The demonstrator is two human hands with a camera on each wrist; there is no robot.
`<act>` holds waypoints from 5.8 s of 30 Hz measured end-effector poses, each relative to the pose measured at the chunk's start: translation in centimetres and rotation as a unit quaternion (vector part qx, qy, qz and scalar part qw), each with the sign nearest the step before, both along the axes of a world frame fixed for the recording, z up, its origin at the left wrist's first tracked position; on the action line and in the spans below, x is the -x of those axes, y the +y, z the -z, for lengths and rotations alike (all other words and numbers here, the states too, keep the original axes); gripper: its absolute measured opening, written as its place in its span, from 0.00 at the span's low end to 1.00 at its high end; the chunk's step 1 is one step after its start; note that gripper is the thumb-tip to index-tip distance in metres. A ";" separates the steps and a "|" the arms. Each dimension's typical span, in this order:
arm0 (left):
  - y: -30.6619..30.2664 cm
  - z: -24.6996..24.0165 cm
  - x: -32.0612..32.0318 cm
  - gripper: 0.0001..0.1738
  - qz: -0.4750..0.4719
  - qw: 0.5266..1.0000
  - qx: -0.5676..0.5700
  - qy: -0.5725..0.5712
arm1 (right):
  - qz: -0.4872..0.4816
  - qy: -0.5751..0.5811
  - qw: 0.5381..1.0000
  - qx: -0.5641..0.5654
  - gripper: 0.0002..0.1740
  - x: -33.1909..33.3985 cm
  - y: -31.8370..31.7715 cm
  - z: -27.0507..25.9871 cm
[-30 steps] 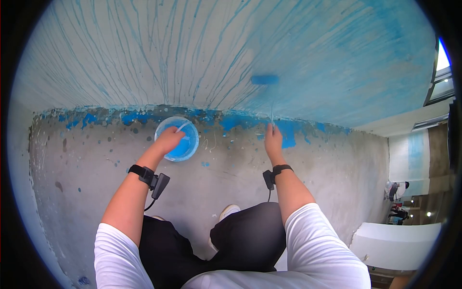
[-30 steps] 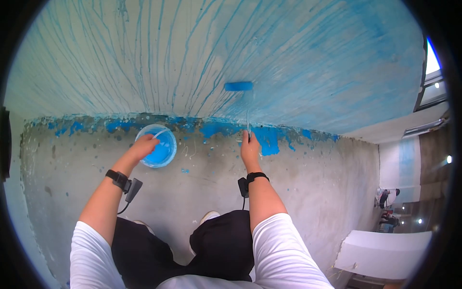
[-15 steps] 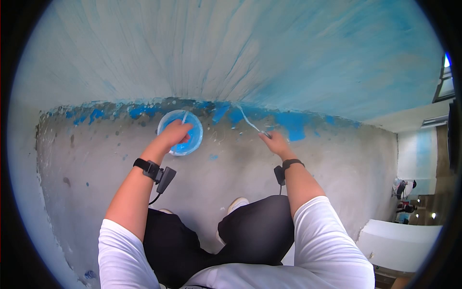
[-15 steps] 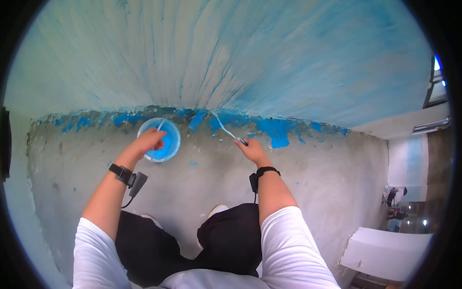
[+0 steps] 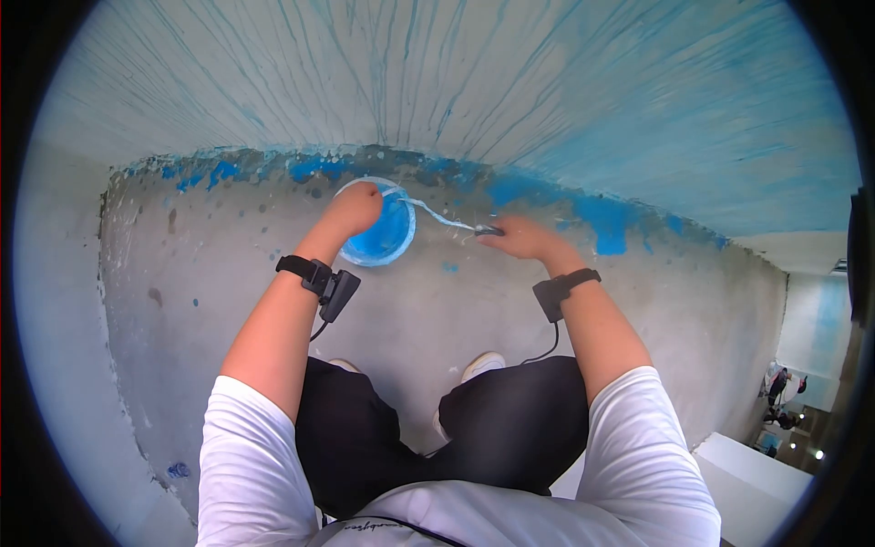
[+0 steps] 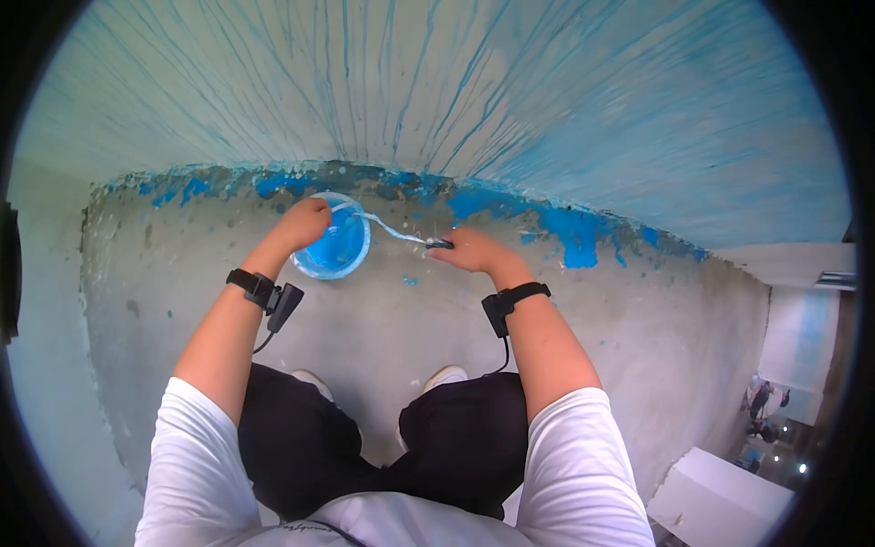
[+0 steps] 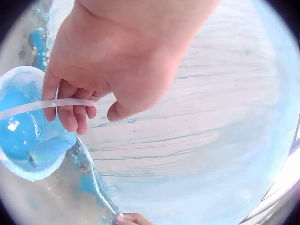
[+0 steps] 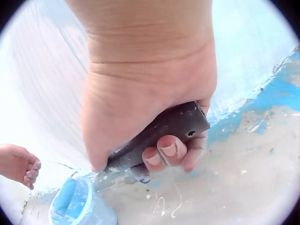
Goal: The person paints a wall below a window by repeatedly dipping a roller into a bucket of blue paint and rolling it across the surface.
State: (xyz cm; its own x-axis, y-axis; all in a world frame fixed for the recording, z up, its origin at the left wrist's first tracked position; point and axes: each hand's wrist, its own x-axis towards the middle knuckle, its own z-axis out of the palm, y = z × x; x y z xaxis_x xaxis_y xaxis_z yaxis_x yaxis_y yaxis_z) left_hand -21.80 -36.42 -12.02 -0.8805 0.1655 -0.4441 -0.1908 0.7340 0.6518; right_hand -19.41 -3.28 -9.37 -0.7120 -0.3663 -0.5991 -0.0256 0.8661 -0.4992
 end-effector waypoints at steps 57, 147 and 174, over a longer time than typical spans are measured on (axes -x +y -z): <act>-1.3 -0.8 0.0 0.16 0.026 0.997 0.069 0.008 | -0.122 0.034 0.992 -0.011 0.14 -0.6 -9.1 0.7; -1.0 -1.4 -1.0 0.15 0.028 0.996 0.084 0.014 | 0.086 -0.015 0.994 0.066 0.24 0.4 3.3 -3.7; -0.9 -0.5 -1.4 0.15 0.024 0.997 0.070 0.029 | 0.369 0.459 0.801 0.110 0.18 0.0 6.7 -2.6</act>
